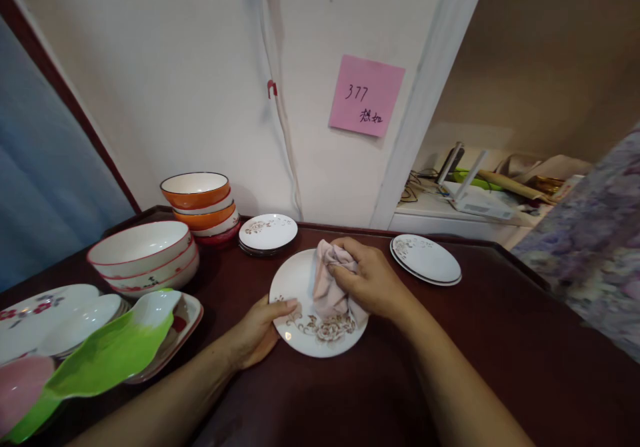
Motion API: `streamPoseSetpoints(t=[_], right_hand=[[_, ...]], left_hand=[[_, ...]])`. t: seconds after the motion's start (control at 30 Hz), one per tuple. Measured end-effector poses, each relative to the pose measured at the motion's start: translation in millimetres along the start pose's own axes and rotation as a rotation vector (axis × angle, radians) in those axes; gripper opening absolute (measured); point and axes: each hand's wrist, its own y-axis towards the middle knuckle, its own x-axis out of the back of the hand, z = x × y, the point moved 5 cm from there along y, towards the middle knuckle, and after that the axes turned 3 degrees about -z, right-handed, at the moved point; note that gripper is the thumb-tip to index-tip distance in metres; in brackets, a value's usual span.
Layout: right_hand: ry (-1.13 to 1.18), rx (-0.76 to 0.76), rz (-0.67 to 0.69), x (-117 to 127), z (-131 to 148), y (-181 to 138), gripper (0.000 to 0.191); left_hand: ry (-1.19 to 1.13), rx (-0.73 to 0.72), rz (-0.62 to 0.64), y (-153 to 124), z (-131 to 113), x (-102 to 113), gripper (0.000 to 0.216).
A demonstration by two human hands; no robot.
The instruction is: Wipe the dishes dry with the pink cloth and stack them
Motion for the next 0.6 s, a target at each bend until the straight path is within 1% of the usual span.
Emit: streamPoseSetpoints(t=[0.03, 0.1, 0.2, 0.27, 0.37, 0.43, 0.5, 0.53, 0.6], right_hand=[[-0.009, 0.002, -0.011, -1, 0, 0, 0.021], [0.032, -0.029, -0.08, -6, -6, 1, 0.022], [0.213, -0.105, -0.235, -20, -24, 4, 0.028], [0.354, -0.168, -0.371, -36, -35, 1, 0.034], [0.529, -0.298, -0.552, -70, -43, -12, 0.039], [0.656, -0.358, -0.565, -93, -43, -19, 0.041], [0.745, -0.382, -0.53, -104, -42, -21, 0.042], [0.768, -0.388, -0.52, -102, -41, -20, 0.042], [0.776, -0.388, -0.519, -86, -43, -15, 0.042]], left_hand=[[0.001, -0.015, -0.009, 0, 0, -1, 0.042], [-0.002, -0.055, -0.024, 0, -1, -4, 0.043], [-0.036, -0.115, -0.084, 0, -5, -4, 0.045], [-0.07, -0.149, -0.143, 1, -8, 0, 0.049], [-0.136, -0.197, -0.23, 3, -12, 6, 0.051], [-0.187, -0.22, -0.27, 4, -15, 10, 0.046], [-0.221, -0.213, -0.257, 4, -15, 11, 0.041], [-0.226, -0.197, -0.227, 4, -15, 11, 0.039], [-0.217, -0.151, -0.151, 3, -14, 8, 0.037]])
